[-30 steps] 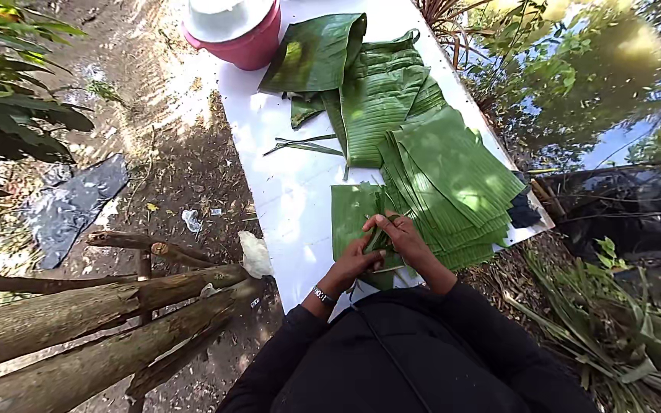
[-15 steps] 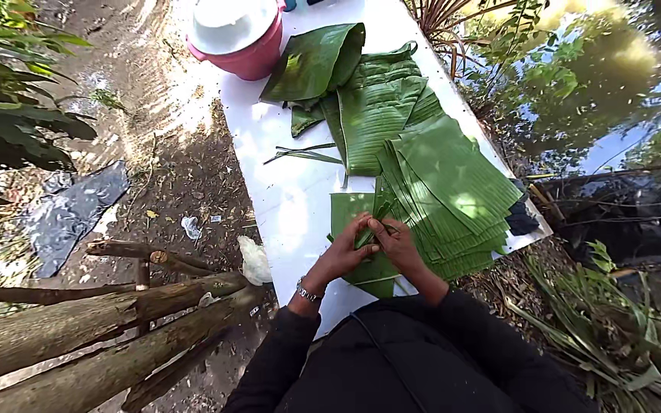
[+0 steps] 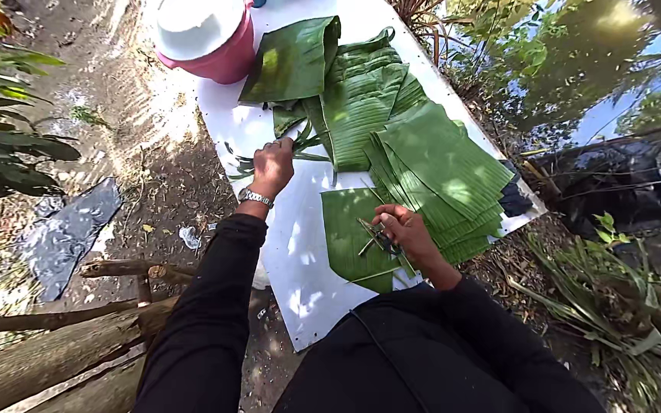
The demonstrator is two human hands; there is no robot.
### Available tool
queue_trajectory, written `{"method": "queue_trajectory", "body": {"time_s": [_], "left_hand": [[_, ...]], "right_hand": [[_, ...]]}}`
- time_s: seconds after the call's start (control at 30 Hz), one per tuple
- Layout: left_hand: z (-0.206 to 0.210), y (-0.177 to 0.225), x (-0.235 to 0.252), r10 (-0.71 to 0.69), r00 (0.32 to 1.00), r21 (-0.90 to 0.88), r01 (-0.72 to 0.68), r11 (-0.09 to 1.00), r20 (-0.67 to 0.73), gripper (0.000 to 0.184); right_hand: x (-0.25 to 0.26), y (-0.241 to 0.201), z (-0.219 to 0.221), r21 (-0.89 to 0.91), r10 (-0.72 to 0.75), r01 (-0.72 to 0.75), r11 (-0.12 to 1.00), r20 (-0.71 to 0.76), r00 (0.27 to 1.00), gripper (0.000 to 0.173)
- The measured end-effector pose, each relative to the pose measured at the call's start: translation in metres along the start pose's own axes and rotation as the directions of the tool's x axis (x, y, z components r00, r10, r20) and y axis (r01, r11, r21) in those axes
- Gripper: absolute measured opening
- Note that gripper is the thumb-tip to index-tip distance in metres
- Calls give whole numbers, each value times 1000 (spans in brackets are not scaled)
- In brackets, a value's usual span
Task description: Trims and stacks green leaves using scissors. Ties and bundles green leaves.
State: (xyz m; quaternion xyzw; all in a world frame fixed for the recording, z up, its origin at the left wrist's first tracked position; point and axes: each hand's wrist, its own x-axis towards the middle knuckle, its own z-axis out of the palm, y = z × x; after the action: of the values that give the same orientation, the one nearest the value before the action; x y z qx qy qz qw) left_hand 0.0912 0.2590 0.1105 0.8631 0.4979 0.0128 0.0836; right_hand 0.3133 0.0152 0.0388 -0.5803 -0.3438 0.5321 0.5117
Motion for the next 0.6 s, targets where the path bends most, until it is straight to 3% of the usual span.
{"method": "queue_trajectory", "body": {"time_s": [0.1,0.17,0.33,0.43,0.53,0.6], "left_hand": [[20,-6,18,22,992,-112,-8,994,126,84],[32,6,15,21,992,-165,0,986,126,98],[75,59,-45,116,991,-308,-132,942,-69,60],[105,72,-64,98,989,-322,-130,938,-113,48],[115,68,-67,12,998,-314,-32,949,-64,40],[106,66,-75,-28,999,-298,35,954,28,34]], "right_hand": [[-1,-1,-6,-16,-12,11,1000,-51,999,24],[-1,5,-13,-47,-35,31,998,-70,997,23],[-1,13,-19,-148,-15,2,989,-84,996,20],[0,17,-15,-179,11,-19,984,-47,999,19],[3,30,-13,-392,31,-5,920,59,998,26],[6,36,-8,-624,82,7,781,113,990,43]]}}
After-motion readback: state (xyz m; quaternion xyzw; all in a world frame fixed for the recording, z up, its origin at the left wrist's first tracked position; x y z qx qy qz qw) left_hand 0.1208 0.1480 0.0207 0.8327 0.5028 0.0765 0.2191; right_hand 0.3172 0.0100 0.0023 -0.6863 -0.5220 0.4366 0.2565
